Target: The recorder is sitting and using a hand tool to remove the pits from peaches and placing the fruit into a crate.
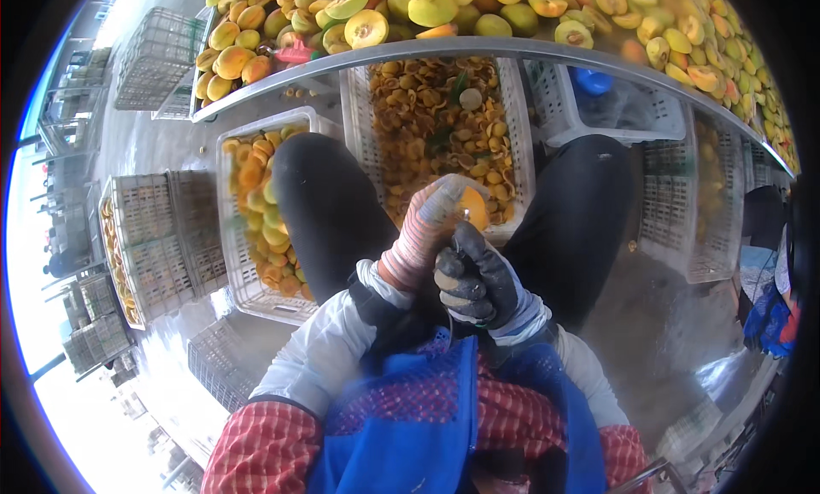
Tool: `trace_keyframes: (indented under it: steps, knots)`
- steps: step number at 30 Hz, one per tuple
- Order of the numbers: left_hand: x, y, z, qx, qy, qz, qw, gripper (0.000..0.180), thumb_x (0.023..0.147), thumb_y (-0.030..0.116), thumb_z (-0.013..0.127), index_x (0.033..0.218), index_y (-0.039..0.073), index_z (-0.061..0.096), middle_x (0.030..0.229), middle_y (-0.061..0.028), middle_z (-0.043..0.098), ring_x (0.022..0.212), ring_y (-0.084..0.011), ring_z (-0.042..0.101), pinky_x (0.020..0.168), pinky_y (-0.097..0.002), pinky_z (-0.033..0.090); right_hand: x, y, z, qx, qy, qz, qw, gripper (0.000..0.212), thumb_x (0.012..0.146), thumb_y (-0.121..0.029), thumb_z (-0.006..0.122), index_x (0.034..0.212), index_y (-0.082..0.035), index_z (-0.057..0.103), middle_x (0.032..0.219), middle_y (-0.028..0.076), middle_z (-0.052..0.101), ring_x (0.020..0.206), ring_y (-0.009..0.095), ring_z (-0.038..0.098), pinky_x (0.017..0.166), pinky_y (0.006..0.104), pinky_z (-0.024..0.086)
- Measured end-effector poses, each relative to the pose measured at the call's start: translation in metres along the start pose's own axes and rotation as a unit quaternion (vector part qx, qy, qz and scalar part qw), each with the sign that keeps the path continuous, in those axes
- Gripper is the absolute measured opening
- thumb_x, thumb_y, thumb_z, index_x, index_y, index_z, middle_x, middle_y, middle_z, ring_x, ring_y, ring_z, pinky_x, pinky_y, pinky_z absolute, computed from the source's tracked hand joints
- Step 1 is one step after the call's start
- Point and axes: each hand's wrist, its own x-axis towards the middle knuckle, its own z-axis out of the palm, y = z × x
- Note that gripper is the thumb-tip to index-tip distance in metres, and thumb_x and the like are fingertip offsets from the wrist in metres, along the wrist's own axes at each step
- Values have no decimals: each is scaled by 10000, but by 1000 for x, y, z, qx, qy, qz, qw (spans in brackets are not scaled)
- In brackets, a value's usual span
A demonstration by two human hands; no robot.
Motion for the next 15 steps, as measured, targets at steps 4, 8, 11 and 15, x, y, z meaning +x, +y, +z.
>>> trace_keyframes:
  steps: [4, 8, 11, 15]
  knots:
    - [-3, 9, 7, -40, -42, -37, 998, 561, 853, 543, 584, 1087, 33, 584, 842, -100, 616, 791, -184, 584, 724, -302, 488, 3, 3, 3, 75, -119, 7, 990, 480, 987, -515, 360, 862, -86, 536, 560, -4, 412, 382, 87, 353, 305, 215, 278]
    - [-8, 4, 14, -98, 2, -36, 995, 528, 860, 530, 578, 1043, 36, 600, 829, -89, 616, 768, -171, 589, 717, -288, 491, 6, 7, -5, 94, -151, 6, 984, 479, 992, -508, 346, 872, -83, 530, 561, 3, 422, 380, 92, 363, 302, 216, 293]
    - [-4, 0, 19, -192, 63, -24, 979, 487, 874, 506, 568, 987, 35, 608, 817, -82, 614, 758, -168, 591, 706, -284, 495, 3, 5, 0, 59, -171, 0, 983, 462, 993, -498, 354, 886, -82, 525, 561, 6, 425, 381, 96, 370, 312, 217, 318]
    - [-9, 12, 14, -190, 161, 13, 968, 439, 901, 479, 551, 951, 48, 614, 788, -62, 618, 727, -165, 598, 650, -275, 491, 3, -4, -10, 70, -169, -90, 979, 439, 993, -479, 377, 900, -78, 529, 564, 9, 430, 382, 99, 373, 337, 223, 328]
